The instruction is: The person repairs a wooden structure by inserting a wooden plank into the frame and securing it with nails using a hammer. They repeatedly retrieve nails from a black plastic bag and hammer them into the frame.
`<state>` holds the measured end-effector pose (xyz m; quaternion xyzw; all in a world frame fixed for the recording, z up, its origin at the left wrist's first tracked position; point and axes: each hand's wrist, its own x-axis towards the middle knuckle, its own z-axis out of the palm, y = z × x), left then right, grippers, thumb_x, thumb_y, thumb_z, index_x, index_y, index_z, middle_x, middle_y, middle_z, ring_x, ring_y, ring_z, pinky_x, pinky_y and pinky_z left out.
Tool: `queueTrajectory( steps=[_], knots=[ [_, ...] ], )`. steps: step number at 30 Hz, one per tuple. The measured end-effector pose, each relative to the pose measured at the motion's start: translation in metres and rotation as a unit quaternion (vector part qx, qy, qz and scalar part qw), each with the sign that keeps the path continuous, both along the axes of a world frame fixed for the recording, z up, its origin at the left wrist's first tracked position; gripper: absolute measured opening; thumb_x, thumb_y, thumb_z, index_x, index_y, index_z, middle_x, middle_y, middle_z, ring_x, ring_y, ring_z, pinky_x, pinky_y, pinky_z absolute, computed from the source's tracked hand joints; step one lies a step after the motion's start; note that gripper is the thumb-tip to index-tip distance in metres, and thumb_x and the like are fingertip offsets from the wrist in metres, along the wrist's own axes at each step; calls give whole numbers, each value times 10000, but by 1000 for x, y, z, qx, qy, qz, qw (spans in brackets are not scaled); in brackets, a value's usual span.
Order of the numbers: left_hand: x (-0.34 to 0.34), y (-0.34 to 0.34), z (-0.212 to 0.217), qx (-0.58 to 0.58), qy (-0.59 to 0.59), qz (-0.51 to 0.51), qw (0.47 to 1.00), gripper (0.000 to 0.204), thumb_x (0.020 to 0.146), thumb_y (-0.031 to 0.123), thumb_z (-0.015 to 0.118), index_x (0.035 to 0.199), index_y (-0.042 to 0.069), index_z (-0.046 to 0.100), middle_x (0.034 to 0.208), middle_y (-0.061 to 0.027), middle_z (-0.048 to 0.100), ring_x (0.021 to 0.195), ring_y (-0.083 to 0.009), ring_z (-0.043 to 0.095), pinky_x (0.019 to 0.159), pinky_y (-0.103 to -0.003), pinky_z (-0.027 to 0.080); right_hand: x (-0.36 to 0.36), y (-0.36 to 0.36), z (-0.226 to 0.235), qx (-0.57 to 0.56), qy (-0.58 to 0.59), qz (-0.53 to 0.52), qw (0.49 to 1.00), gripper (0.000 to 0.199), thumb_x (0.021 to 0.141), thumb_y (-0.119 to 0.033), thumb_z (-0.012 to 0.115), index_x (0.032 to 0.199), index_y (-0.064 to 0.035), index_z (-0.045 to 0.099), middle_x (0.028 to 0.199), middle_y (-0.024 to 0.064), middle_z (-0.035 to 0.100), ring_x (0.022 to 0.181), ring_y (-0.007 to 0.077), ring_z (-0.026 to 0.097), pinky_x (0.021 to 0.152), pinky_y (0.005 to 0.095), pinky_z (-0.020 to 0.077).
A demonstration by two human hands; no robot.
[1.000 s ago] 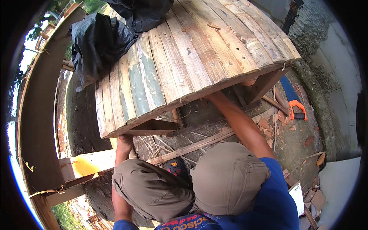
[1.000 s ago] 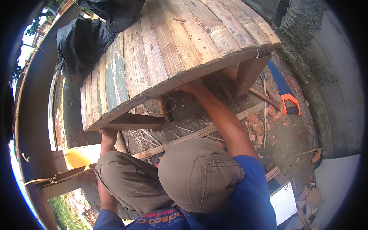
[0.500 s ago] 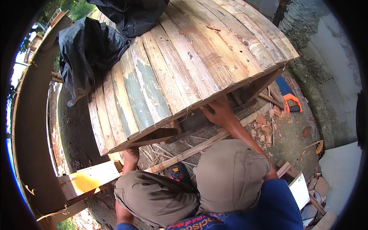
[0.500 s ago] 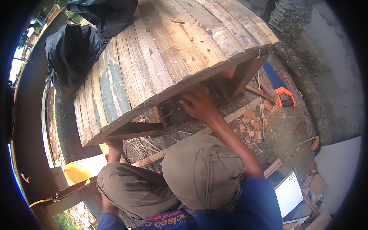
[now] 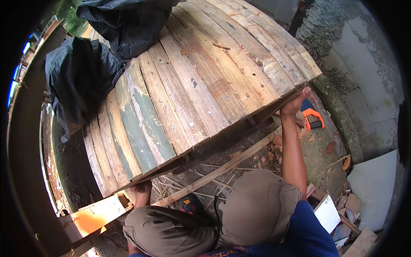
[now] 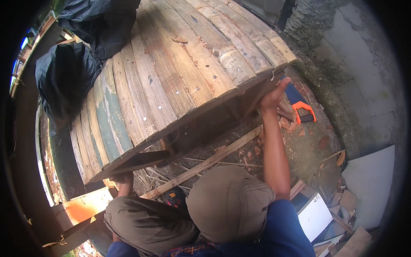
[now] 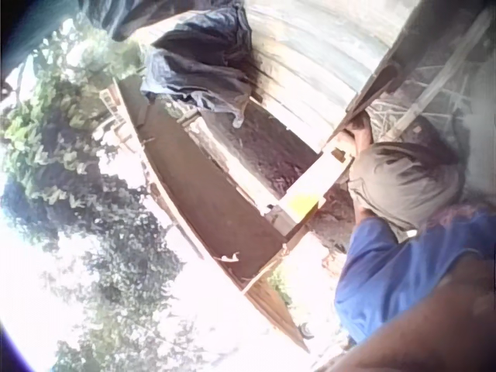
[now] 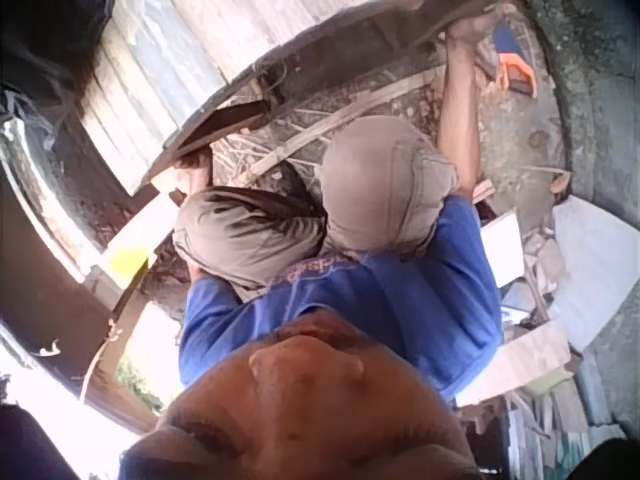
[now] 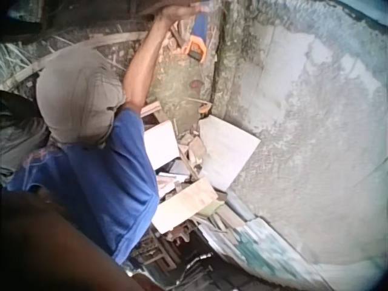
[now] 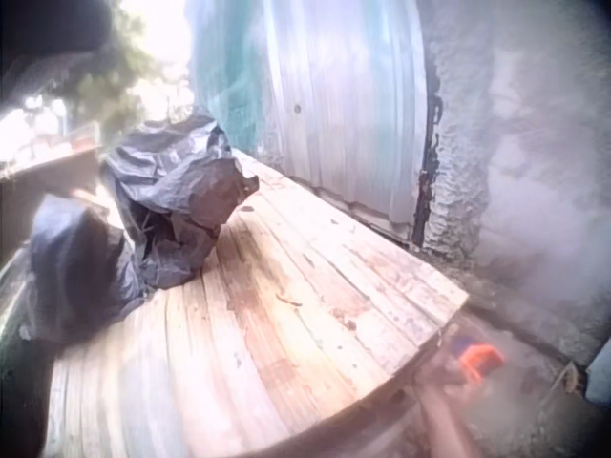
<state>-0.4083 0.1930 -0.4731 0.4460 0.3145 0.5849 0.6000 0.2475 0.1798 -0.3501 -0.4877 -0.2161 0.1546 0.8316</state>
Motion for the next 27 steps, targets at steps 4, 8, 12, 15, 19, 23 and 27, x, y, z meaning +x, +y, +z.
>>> queueTrajectory(
  steps=[4, 8, 12, 15, 19, 23, 27],
  knots=[
    [89, -1, 36, -37, 88, 23, 995, 1128, 675, 949, 568, 1370, 60, 563, 1366, -96, 580, 1276, -288, 534, 1140, -497, 370, 40, -17, -3, -62, -81, -50, 994, 708, 1097, -590, 235, 1079, -27, 663, 962, 46, 684, 920, 169, 617, 868, 328, 482],
    [101, 7, 61, -19, 142, 19, 989, 1000, 735, 885, 627, 1287, 52, 639, 1260, -75, 661, 1187, -246, 604, 1101, -459, 418, 29, -13, -3, -89, -116, -66, 987, 675, 1115, -535, 249, 1081, 5, 653, 978, 60, 691, 908, 175, 619, 836, 328, 480],
    [106, 7, 73, 81, 267, 46, 959, 991, 865, 877, 427, 1221, -29, 613, 1173, -137, 640, 1136, -233, 583, 1026, -422, 436, 24, -7, -6, -20, -39, -37, 998, 667, 1117, -533, 255, 1090, 9, 642, 1007, 71, 683, 915, 178, 615, 845, 335, 479],
    [109, 9, 80, 101, 315, 32, 943, 1008, 905, 860, 355, 1228, -63, 596, 1175, -157, 636, 1141, -264, 586, 1014, -430, 443, 16, -9, -4, -55, -76, -45, 995, 660, 1116, -530, 261, 1100, 9, 642, 1036, 87, 688, 949, 183, 628, 852, 335, 493],
    [122, -2, 94, 102, 355, 24, 929, 1035, 887, 876, 361, 1263, -63, 579, 1207, -163, 632, 1159, -274, 588, 1013, -435, 447, 25, -17, -6, -24, -72, 10, 997, 625, 1120, -482, 273, 1060, 2, 664, 970, 77, 694, 902, 173, 649, 799, 336, 516],
    [143, 1, 104, 96, 266, -11, 959, 1061, 842, 890, 443, 1306, -59, 542, 1234, -152, 623, 1144, -254, 595, 1000, -411, 460, 23, -12, 7, -41, -61, -83, 994, 616, 1120, -473, 284, 1021, -2, 667, 934, 71, 689, 859, 182, 648, 794, 342, 520],
    [96, 11, 63, 70, 329, -30, 941, 1052, 826, 902, 450, 1282, -39, 566, 1209, -141, 628, 1131, -222, 588, 990, -412, 466, 24, -13, -16, -76, -84, -85, 990, 586, 1120, -464, 312, 1006, 1, 650, 940, 79, 672, 851, 199, 609, 807, 362, 495]
  ],
)
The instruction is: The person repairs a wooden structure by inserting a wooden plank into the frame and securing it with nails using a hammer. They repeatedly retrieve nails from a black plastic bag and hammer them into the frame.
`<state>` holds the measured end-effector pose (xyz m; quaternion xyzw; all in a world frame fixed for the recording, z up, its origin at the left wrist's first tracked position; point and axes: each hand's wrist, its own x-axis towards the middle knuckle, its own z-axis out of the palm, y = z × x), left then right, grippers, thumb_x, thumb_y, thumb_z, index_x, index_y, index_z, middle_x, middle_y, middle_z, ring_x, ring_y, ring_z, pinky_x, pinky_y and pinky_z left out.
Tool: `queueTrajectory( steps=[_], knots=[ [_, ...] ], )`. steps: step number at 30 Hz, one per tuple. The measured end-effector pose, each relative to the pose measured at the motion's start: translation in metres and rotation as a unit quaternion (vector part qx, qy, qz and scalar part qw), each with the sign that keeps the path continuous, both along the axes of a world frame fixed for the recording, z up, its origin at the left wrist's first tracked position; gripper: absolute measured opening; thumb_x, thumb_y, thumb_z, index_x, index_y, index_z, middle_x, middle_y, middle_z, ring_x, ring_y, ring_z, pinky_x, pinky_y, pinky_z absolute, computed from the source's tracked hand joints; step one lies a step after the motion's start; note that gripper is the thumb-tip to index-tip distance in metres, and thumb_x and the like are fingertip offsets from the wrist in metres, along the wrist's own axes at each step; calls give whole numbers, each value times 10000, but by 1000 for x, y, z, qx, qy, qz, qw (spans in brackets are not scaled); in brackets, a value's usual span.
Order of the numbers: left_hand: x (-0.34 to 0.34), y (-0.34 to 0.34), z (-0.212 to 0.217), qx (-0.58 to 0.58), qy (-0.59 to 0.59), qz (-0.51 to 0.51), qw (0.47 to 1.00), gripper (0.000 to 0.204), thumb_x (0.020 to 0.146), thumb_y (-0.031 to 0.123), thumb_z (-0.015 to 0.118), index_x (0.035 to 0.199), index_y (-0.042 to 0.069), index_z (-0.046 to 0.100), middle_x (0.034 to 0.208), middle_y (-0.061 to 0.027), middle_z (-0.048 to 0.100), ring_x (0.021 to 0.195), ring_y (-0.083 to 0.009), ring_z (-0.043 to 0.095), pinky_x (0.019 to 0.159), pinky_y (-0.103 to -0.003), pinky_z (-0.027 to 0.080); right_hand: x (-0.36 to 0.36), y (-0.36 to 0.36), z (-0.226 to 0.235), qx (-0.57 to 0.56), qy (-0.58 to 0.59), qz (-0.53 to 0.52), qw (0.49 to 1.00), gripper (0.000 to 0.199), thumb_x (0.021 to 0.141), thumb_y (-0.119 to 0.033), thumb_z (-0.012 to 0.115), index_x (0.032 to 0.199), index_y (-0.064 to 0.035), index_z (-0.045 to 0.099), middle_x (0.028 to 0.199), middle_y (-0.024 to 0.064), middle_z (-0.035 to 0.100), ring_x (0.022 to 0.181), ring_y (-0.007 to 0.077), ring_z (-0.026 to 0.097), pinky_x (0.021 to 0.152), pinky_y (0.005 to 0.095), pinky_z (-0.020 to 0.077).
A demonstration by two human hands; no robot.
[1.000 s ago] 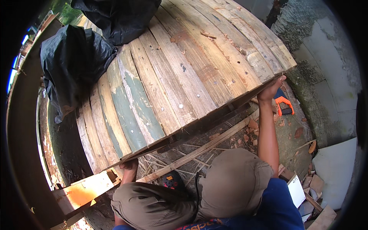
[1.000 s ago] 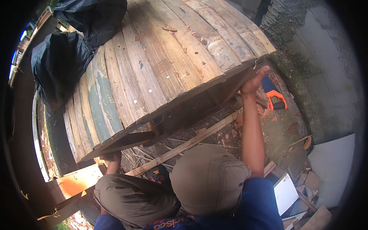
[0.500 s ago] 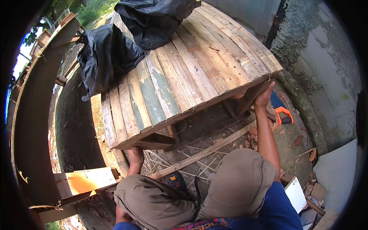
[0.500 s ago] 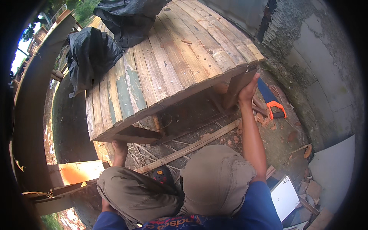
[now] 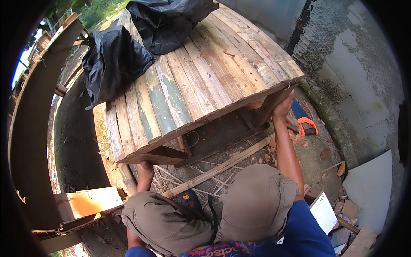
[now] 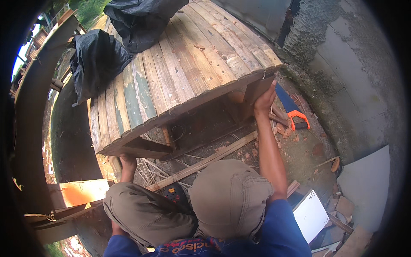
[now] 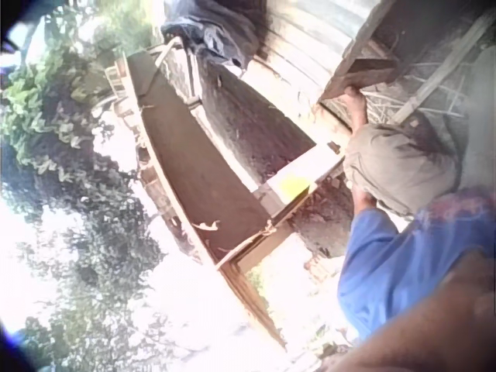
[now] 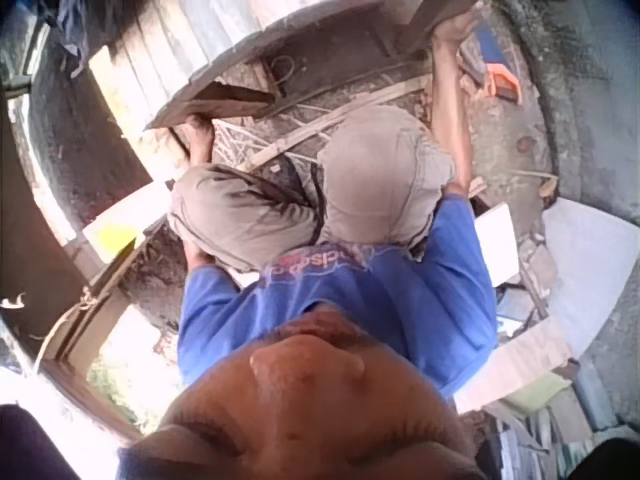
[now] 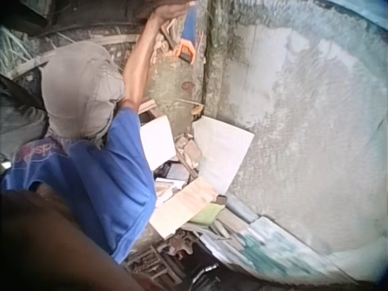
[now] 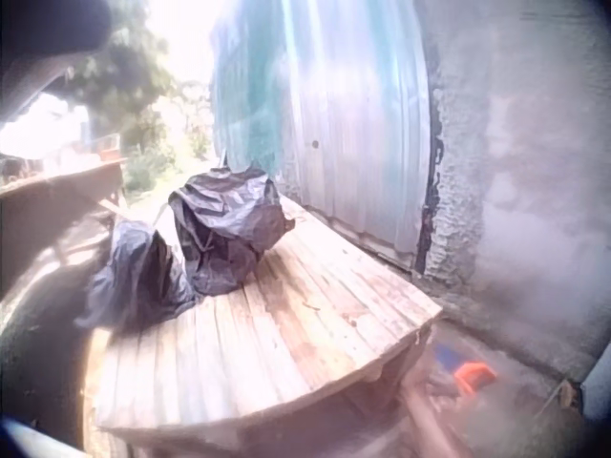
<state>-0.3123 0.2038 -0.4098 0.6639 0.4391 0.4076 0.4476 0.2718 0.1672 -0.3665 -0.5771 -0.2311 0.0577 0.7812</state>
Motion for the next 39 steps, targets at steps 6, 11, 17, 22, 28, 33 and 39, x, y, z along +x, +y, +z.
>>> queueTrajectory(
  steps=[6, 11, 17, 22, 28, 33, 39],
  knots=[
    [13, 6, 38, 26, -227, 105, 968, 820, 1006, 725, 320, 1287, -11, 545, 1202, -117, 618, 1125, -215, 577, 983, -433, 464, -5, -10, 21, -17, -23, 19, 999, 481, 1125, -393, 360, 1011, -8, 623, 921, 47, 629, 872, 164, 580, 818, 325, 470],
    [35, 30, 194, 175, -229, 130, 949, 275, 1089, 262, 492, 1178, 13, 569, 1013, -84, 592, 948, -156, 580, 886, -354, 495, 22, -24, 82, 65, -123, -87, 986, 229, 1085, -214, 521, 1035, -13, 617, 951, 32, 628, 903, 107, 574, 830, 283, 469],
    [75, 76, 331, 352, 63, 124, 926, 274, 1053, 196, 552, 1218, -4, 642, 1195, -89, 660, 1099, -146, 613, 943, -329, 491, -51, 1, 239, 168, -273, -31, 947, 154, 1062, -144, 555, 1068, -4, 619, 1013, 46, 634, 949, 116, 587, 887, 276, 476],
    [166, 138, 360, 253, 75, -109, 958, 305, 1051, 157, 534, 1280, -11, 646, 1207, -104, 698, 1155, -184, 625, 1046, -322, 451, -140, 79, 332, 134, -457, 158, 865, 208, 966, -194, 691, 1054, -10, 652, 933, 92, 702, 861, 172, 674, 764, 321, 534],
    [191, 156, 361, 74, 79, -170, 979, 301, 1033, 59, 493, 1246, -83, 652, 1180, -123, 715, 1096, -195, 658, 1037, -310, 464, -208, 159, 322, 11, -499, 441, 746, 223, 1053, -156, 536, 1111, 36, 632, 988, 119, 704, 896, 173, 672, 819, 324, 561],
    [154, 185, 351, -30, -73, -143, 987, 295, 1035, 60, 471, 1263, -71, 605, 1173, -125, 686, 1055, -177, 682, 936, -325, 572, -216, 162, 290, -26, -515, 505, 691, 318, 1035, -195, 511, 1258, 1, 628, 1183, 234, 681, 1066, 373, 688, 937, 452, 530],
    [118, 190, 358, 187, 237, -99, 948, 256, 916, 134, 730, 1144, 19, 724, 970, -89, 740, 940, -182, 703, 811, -322, 558, -238, 147, 283, -220, -618, 386, 649, 652, 952, -391, 666, 1424, 30, 506, 1348, 230, 594, 1160, 421, 637, 992, 494, 516]
  ],
)
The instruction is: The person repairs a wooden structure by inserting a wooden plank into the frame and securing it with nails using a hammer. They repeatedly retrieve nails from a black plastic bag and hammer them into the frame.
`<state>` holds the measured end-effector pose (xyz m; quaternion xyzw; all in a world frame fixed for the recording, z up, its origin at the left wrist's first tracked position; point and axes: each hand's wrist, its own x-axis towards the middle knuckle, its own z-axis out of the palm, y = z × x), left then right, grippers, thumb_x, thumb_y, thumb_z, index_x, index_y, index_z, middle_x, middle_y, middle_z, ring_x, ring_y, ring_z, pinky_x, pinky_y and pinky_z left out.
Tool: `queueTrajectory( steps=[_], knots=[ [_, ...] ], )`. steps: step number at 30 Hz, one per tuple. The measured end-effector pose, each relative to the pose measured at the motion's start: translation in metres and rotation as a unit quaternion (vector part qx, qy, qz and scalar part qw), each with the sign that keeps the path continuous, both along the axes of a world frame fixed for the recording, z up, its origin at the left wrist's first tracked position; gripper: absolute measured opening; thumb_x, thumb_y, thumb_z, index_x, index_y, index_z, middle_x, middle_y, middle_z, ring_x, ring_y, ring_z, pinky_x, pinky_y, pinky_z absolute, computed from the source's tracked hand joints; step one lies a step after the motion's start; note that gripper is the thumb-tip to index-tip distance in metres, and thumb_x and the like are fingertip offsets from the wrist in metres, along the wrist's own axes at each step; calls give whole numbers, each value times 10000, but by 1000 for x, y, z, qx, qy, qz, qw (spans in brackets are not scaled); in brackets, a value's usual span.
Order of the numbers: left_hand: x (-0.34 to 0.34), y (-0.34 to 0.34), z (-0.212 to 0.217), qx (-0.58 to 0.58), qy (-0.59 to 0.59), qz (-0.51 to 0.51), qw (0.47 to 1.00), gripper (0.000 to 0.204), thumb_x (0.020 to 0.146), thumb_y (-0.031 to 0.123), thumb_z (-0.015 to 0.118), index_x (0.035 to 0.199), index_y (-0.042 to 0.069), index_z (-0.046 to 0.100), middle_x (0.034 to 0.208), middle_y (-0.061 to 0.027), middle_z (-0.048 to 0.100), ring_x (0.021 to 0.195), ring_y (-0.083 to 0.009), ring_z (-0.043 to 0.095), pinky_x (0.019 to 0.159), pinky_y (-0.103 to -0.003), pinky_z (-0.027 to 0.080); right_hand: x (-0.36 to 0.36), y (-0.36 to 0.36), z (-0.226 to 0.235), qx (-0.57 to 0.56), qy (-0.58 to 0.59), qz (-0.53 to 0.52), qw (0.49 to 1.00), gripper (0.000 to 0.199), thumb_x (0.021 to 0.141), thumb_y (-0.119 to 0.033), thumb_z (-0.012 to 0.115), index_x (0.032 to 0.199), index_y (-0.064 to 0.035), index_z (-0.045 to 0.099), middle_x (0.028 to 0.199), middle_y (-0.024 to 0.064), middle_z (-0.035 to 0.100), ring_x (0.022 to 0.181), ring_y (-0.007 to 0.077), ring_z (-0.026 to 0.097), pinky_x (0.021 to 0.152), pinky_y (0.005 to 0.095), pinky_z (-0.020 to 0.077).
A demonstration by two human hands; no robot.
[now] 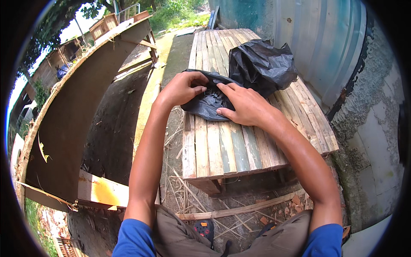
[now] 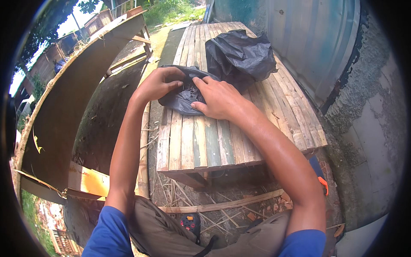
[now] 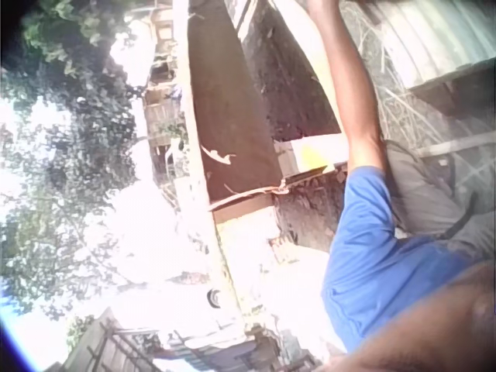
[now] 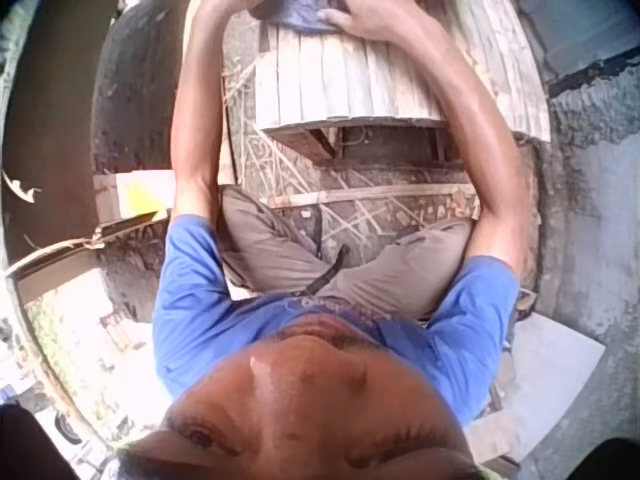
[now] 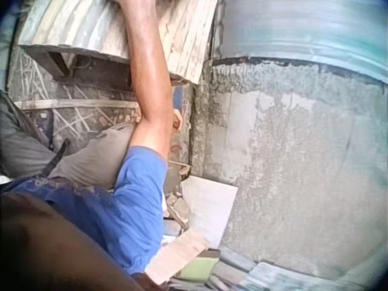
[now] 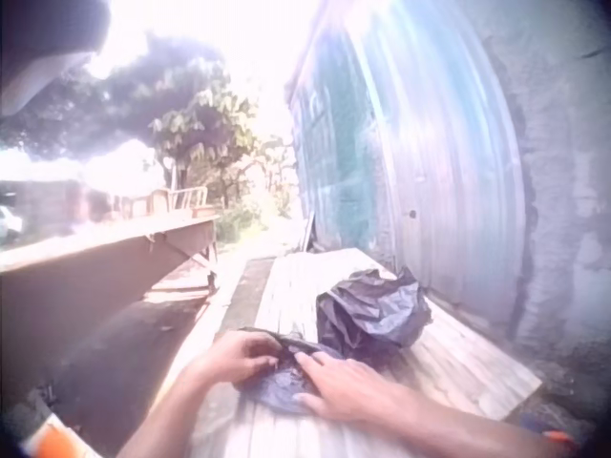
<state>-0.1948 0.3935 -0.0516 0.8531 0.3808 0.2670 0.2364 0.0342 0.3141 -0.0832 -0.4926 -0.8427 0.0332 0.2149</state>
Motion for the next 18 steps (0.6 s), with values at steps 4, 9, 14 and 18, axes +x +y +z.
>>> queueTrajectory(
  steps=[4, 9, 14, 18],
  knots=[
    [13, -2, 0, 30, 117, 13, 993, 326, 805, 184, 840, 1086, 39, 764, 943, -143, 744, 906, -206, 709, 795, -341, 549, 4, 6, -8, 0, 16, -8, 1000, 839, 867, -496, 751, 1469, 14, 464, 1408, 256, 536, 1184, 438, 623, 1004, 496, 514],
    [15, 15, -12, 73, 138, -11, 988, 252, 813, 148, 799, 1046, 57, 778, 988, -164, 745, 943, -294, 711, 812, -394, 543, 4, 2, -19, -1, 48, -12, 999, 810, 865, -501, 750, 1455, -11, 490, 1433, 242, 520, 1203, 437, 612, 1015, 495, 502],
    [36, 5, -6, 79, 200, 46, 976, 159, 813, 41, 674, 945, 28, 761, 964, -179, 737, 919, -334, 707, 820, -412, 540, 8, 1, -24, 9, 56, -15, 998, 796, 871, -509, 739, 1440, -6, 503, 1434, 233, 522, 1193, 429, 618, 1002, 497, 507],
    [24, 12, -20, 148, 170, 3, 974, 144, 834, 28, 622, 955, -5, 693, 953, -201, 709, 945, -390, 677, 838, -438, 522, 4, 6, -30, 28, 51, -10, 998, 787, 875, -525, 723, 1432, -10, 513, 1410, 228, 538, 1179, 418, 628, 991, 499, 513]
  ],
)
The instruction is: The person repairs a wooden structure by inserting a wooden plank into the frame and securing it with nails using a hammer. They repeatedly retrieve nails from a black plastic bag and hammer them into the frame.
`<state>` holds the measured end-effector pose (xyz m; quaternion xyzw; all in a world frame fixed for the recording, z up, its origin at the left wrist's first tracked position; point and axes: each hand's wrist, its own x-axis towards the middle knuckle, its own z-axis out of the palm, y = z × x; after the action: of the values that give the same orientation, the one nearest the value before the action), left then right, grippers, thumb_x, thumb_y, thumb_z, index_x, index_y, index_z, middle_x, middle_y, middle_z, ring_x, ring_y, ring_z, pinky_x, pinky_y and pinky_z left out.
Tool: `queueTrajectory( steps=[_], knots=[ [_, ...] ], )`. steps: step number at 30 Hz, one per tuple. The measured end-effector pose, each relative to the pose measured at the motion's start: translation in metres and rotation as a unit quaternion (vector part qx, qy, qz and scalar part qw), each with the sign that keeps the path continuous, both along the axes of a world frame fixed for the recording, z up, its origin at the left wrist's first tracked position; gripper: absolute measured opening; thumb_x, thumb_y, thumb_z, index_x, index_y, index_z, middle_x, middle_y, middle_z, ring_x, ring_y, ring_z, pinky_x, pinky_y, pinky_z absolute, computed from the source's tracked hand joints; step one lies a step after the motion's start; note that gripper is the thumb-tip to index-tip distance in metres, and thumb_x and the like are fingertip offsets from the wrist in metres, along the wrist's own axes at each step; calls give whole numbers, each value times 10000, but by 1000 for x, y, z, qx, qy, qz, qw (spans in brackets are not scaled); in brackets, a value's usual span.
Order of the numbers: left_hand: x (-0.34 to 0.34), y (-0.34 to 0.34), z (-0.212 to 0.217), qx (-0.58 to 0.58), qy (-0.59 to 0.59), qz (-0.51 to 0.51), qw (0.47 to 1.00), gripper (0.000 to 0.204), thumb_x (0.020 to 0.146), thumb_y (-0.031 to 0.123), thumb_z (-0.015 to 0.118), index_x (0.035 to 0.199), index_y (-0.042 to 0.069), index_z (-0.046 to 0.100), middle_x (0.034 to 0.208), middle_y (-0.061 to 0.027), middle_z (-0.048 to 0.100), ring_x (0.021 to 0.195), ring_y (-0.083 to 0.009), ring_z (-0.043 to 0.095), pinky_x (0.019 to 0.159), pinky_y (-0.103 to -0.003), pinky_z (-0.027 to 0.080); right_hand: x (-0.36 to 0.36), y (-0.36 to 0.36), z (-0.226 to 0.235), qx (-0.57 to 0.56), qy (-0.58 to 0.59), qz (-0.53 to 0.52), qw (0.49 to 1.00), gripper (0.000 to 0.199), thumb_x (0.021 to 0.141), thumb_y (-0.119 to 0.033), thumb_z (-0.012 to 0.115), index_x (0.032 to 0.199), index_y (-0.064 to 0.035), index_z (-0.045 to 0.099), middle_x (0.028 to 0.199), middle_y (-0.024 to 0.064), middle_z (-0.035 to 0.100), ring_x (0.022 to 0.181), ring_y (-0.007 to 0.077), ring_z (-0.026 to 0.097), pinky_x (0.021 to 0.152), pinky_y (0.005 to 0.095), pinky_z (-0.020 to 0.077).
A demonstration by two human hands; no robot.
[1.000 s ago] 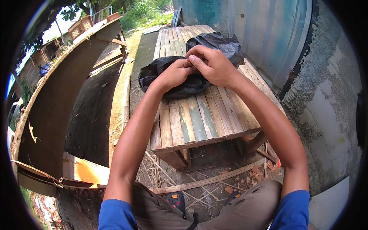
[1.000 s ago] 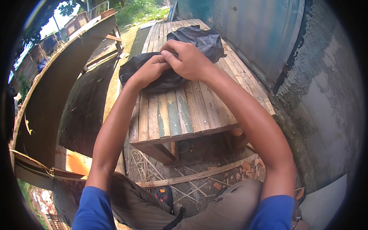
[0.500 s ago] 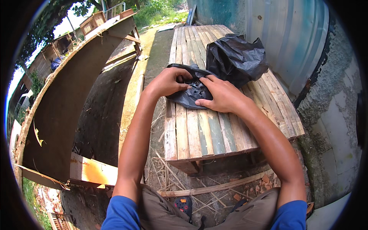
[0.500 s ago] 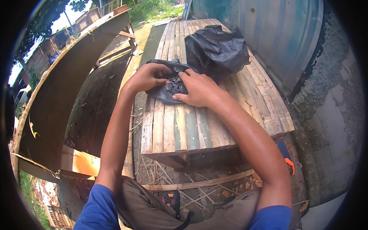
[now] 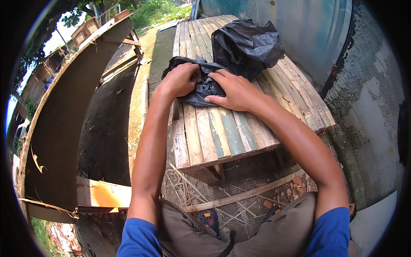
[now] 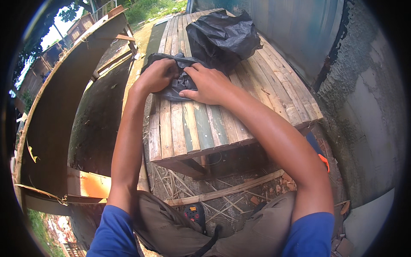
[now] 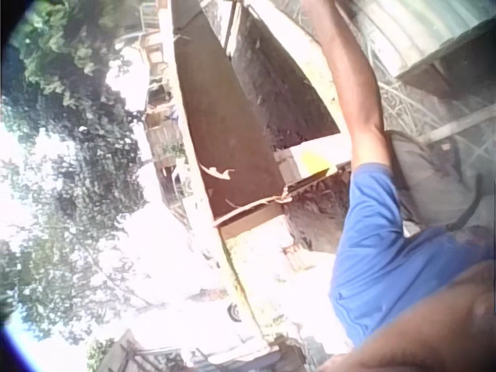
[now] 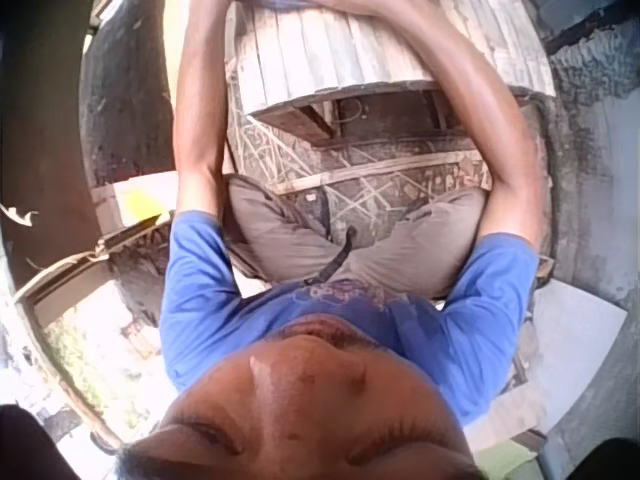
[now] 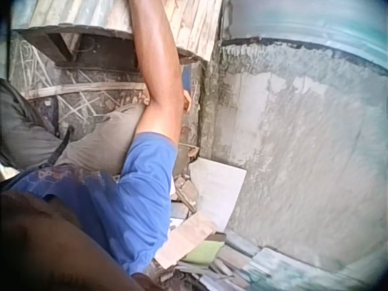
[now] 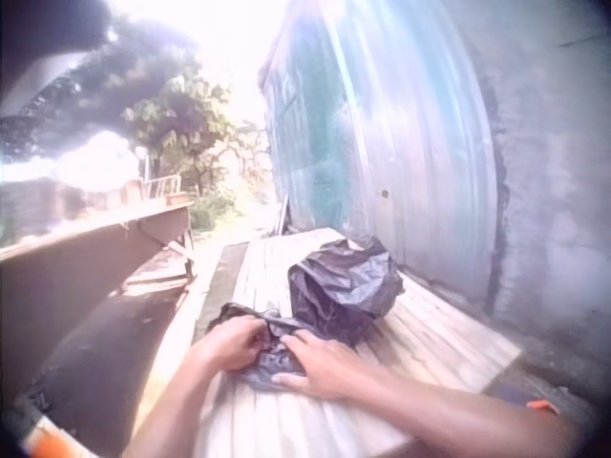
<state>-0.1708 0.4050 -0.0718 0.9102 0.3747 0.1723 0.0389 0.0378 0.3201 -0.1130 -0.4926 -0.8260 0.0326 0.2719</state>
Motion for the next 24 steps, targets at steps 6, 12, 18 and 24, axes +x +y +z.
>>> queueTrajectory(
  steps=[6, 12, 18, 24],
  knots=[
    [0, -11, 8, -74, -147, -12, 986, 171, 947, 143, 717, 1019, -9, 685, 886, -96, 704, 803, -152, 633, 765, -332, 514, 9, 3, -3, 40, 27, 9, 999, 702, 880, -499, 734, 1362, -16, 570, 1367, 222, 580, 1180, 411, 629, 1004, 487, 511],
    [-1, -66, 53, -123, -308, -92, 939, 154, 968, 135, 720, 1027, -5, 697, 950, -17, 705, 889, -79, 638, 817, -262, 514, 32, -43, 21, 132, 151, 96, 975, 434, 926, -294, 738, 1202, 31, 659, 1268, 199, 659, 1092, 333, 677, 976, 407, 526],
    [42, -214, 39, -110, -123, -317, 934, 113, 846, 37, 775, 931, 35, 700, 876, -89, 715, 780, -244, 694, 688, -319, 523, 138, -232, 19, 360, 141, 0, 922, 167, 972, -160, 634, 895, -17, 676, 832, 113, 672, 777, 215, 651, 736, 331, 495],
    [56, -267, -84, -150, 162, -426, 877, 184, 919, 220, 697, 955, 58, 616, 844, -102, 646, 774, -310, 662, 699, -412, 539, 283, -268, -191, 201, 456, -496, 712, 242, 1040, -204, 572, 941, -6, 669, 826, 101, 665, 780, 201, 641, 751, 304, 502]
  ],
)
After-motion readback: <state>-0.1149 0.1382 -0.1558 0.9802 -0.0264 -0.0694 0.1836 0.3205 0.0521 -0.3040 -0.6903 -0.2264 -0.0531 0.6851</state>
